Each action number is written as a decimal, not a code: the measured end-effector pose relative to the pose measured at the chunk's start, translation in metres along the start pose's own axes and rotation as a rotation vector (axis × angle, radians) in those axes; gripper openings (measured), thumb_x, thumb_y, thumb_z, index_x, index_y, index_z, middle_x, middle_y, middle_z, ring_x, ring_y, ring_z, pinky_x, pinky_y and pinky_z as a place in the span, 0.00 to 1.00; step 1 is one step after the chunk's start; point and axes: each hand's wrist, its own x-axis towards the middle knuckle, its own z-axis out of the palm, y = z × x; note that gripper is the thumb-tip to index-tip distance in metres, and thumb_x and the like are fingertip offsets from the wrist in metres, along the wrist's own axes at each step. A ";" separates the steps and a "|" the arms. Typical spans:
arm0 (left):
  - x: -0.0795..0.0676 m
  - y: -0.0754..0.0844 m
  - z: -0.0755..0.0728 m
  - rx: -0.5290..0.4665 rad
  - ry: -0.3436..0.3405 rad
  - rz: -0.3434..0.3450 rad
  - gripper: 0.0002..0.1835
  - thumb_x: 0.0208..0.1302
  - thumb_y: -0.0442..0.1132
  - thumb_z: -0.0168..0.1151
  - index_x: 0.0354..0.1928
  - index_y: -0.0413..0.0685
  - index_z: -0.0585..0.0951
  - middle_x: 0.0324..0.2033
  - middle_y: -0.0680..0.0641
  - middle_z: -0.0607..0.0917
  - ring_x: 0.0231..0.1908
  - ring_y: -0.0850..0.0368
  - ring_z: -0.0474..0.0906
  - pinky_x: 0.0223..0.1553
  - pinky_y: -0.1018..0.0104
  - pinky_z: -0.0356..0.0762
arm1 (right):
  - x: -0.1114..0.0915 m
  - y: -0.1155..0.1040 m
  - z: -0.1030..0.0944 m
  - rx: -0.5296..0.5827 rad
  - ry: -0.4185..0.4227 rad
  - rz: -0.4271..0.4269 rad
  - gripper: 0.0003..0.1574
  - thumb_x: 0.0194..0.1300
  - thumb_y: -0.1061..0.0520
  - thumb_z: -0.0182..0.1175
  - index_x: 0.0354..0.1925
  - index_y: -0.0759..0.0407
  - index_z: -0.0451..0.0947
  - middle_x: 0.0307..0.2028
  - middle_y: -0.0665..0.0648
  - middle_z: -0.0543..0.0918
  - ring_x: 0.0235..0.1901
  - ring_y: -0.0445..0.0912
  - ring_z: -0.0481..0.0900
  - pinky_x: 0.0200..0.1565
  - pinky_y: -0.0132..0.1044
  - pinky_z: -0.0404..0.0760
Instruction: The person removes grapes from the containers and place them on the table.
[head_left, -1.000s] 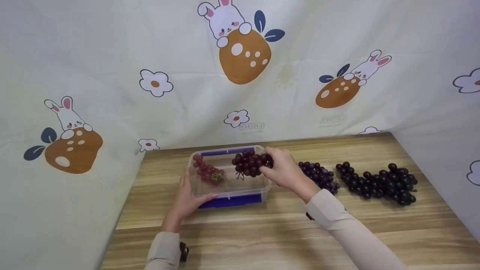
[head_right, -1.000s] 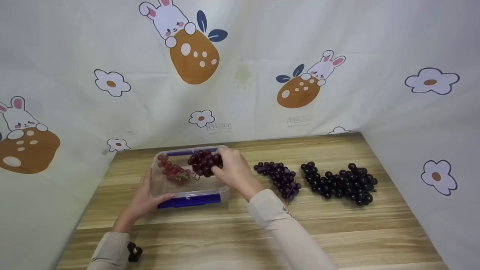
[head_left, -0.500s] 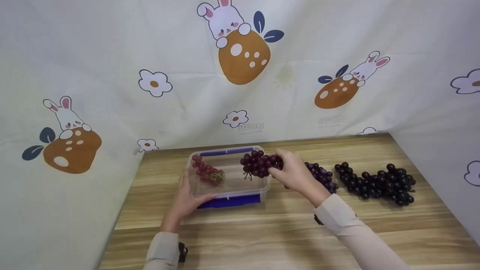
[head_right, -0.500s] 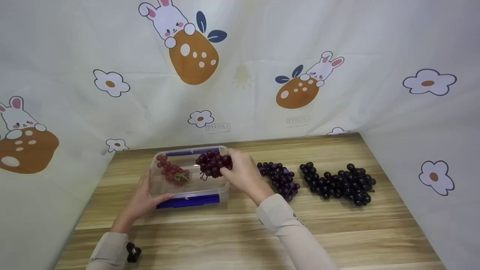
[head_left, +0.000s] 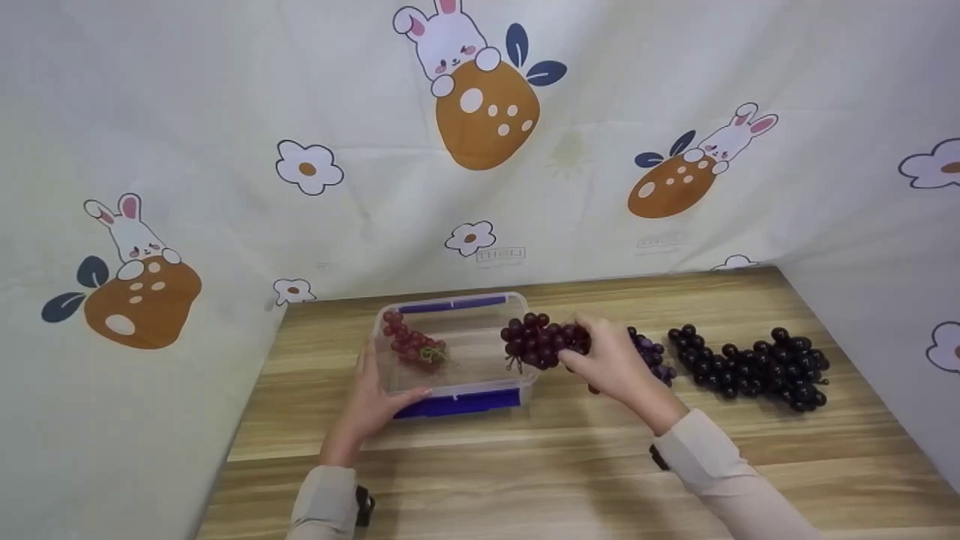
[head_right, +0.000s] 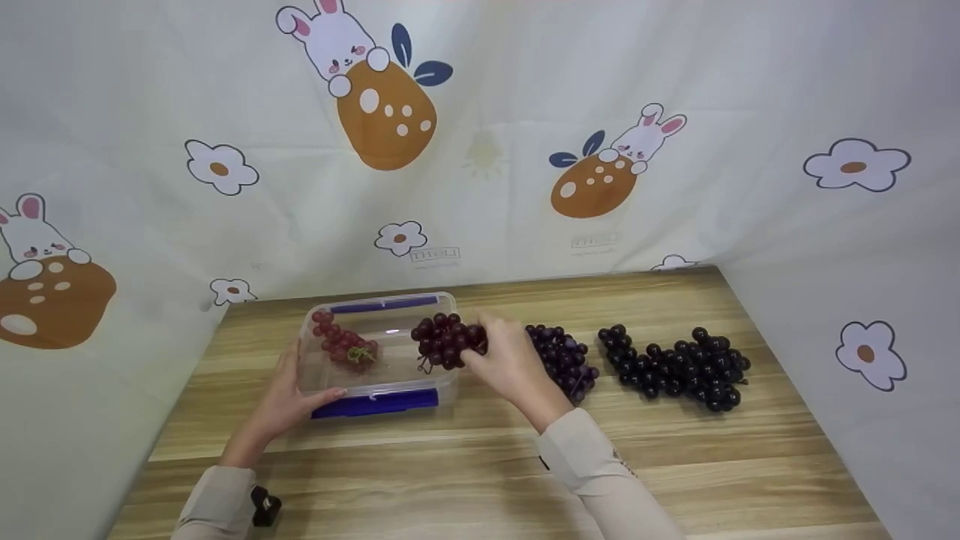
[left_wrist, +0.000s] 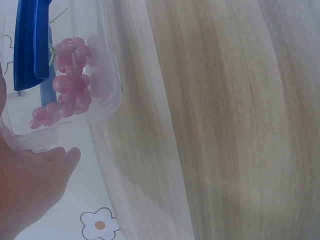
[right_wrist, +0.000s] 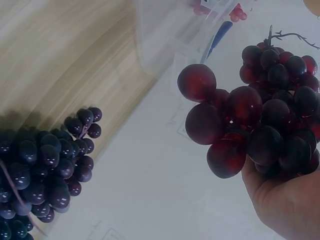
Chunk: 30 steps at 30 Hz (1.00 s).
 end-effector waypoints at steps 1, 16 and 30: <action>0.000 0.000 0.000 0.004 0.002 0.003 0.76 0.54 0.56 0.84 0.84 0.36 0.35 0.82 0.27 0.40 0.81 0.27 0.39 0.80 0.34 0.42 | -0.002 0.001 -0.001 -0.001 -0.001 0.001 0.24 0.62 0.69 0.64 0.57 0.73 0.80 0.31 0.62 0.90 0.10 0.37 0.63 0.14 0.27 0.67; -0.001 0.001 -0.001 0.001 -0.006 0.013 0.75 0.55 0.53 0.84 0.82 0.30 0.36 0.82 0.26 0.38 0.81 0.28 0.35 0.81 0.35 0.40 | -0.037 0.026 -0.008 -0.045 0.058 0.017 0.21 0.59 0.72 0.66 0.52 0.70 0.83 0.27 0.56 0.89 0.08 0.33 0.59 0.14 0.26 0.64; 0.001 -0.002 0.000 -0.007 -0.002 0.011 0.75 0.54 0.53 0.83 0.82 0.30 0.36 0.82 0.26 0.37 0.81 0.27 0.35 0.81 0.35 0.38 | -0.064 0.042 -0.016 -0.058 0.044 0.095 0.22 0.60 0.71 0.67 0.54 0.71 0.81 0.15 0.48 0.77 0.10 0.33 0.57 0.14 0.25 0.61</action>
